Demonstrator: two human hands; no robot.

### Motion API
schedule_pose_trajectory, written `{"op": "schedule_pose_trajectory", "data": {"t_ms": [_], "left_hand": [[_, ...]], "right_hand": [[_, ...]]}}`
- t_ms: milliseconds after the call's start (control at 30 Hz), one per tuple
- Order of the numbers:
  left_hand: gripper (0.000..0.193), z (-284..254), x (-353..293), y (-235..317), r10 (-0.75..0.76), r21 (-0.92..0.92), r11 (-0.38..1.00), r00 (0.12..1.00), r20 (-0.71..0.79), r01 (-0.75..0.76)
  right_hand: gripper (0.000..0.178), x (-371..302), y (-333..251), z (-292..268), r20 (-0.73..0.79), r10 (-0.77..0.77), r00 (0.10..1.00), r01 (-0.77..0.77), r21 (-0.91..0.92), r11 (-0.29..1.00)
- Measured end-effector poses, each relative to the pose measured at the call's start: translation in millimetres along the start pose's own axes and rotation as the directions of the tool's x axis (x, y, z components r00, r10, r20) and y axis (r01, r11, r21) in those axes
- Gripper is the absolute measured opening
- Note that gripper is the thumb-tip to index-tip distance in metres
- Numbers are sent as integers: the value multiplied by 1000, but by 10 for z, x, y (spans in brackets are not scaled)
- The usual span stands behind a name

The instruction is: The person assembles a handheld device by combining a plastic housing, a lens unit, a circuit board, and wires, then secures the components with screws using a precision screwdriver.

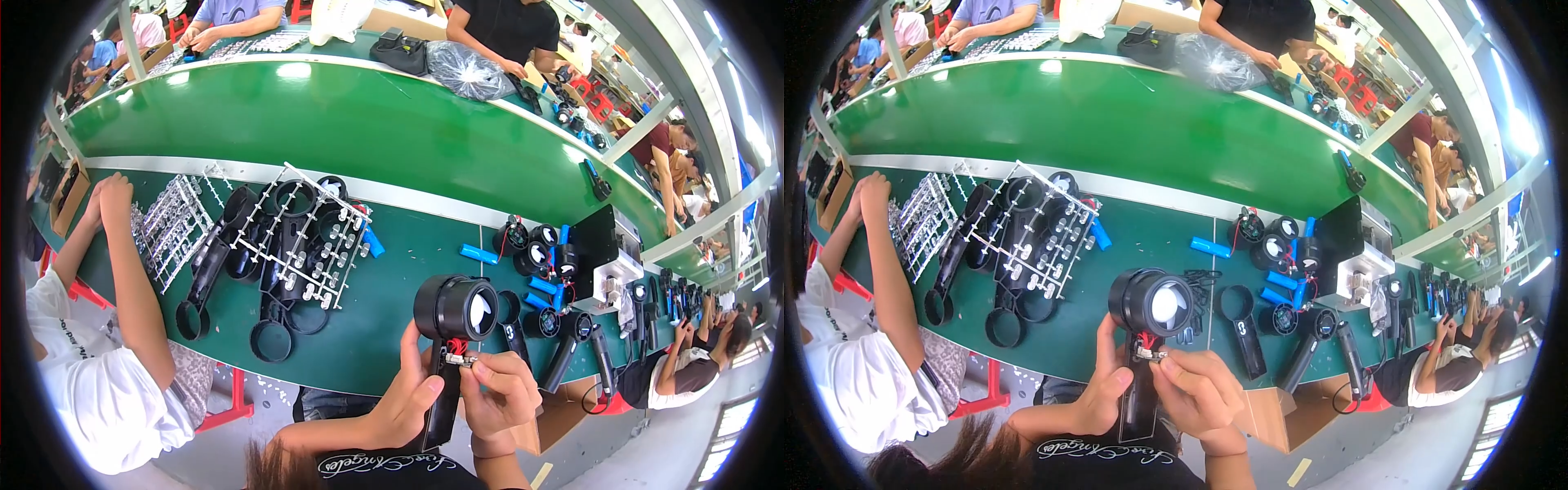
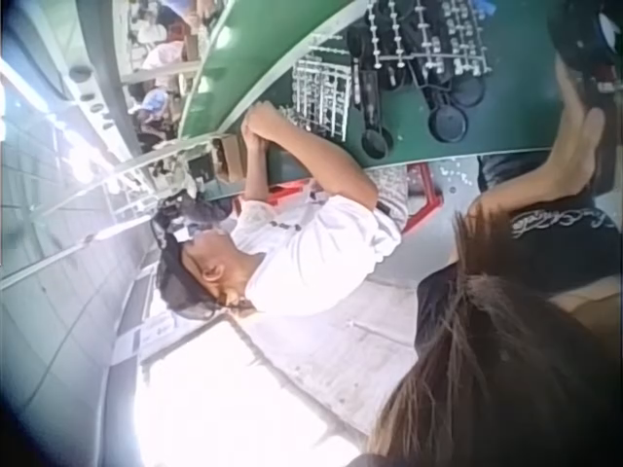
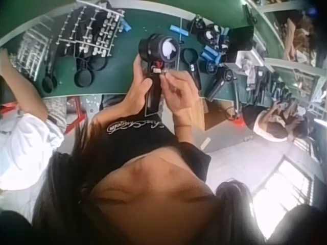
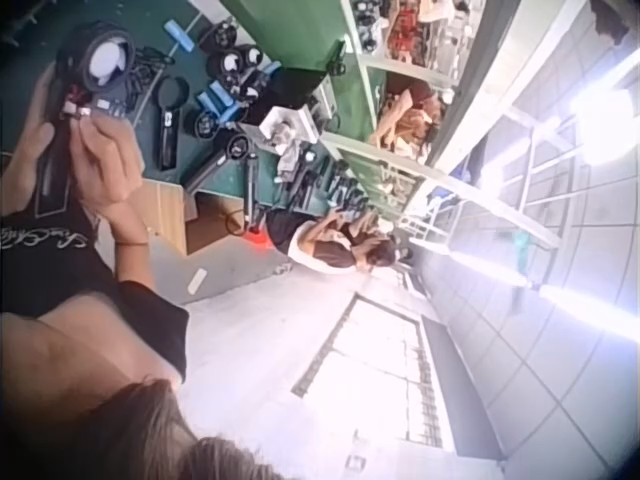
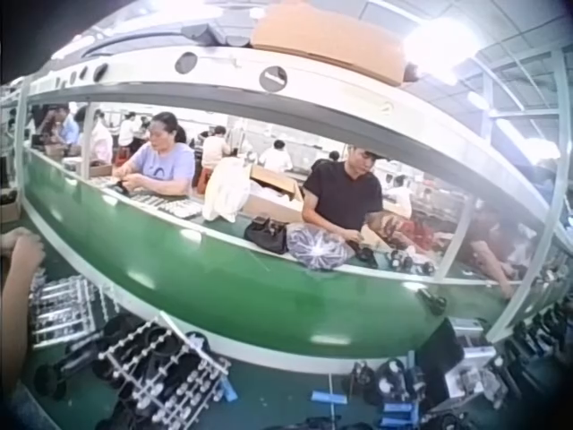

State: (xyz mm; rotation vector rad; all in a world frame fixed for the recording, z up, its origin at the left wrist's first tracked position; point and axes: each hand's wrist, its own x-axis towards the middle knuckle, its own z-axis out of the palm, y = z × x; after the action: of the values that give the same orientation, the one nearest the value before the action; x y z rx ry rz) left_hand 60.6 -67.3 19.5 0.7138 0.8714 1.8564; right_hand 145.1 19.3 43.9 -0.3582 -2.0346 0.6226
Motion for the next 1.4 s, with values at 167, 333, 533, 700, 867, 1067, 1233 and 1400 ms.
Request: {"op": "schedule_pose_trajectory", "data": {"t_ms": [167, 333, 533, 700, 867, 1067, 1233, 1400], "left_hand": [[70, 4, -12, -14, 21, 37, 999, 1000, 1, -21], [69, -18, -5, 22, -48, 67, 996, 998, -32, 50], [65, -5, 58, 57, -167, -113, 981, 982, -86, 157], [63, 79, 137, 246, -185, -125, 977, 979, -90, 173], [61, 158, 171, 395, -160, -218, 966, 983, -88, 137], [64, 156, 156, 413, -153, -239, 962, 986, -72, 132], [61, 36, 111, 325, -59, -414, 902, 984, 169, 125], [68, 187, 109, 447, -169, -257, 955, 984, -57, 149]], "right_hand": [[21, -6, -25, -35, 46, 18, 999, -18, -12, 1000], [22, 158, -63, -110, 175, 22, 984, -15, -36, 999], [13, 525, -61, -175, 372, 216, 903, -273, 107, 956], [8, 782, 9, -221, 542, 308, 782, -479, 205, 854], [9, 839, -20, -159, 493, 207, 845, -363, 246, 899], [11, 861, -40, -143, 485, 172, 857, -323, 247, 914], [14, 949, -61, -203, 476, -6, 880, -94, 185, 978], [16, 875, -62, -175, 414, -9, 910, -80, 199, 977]]}}
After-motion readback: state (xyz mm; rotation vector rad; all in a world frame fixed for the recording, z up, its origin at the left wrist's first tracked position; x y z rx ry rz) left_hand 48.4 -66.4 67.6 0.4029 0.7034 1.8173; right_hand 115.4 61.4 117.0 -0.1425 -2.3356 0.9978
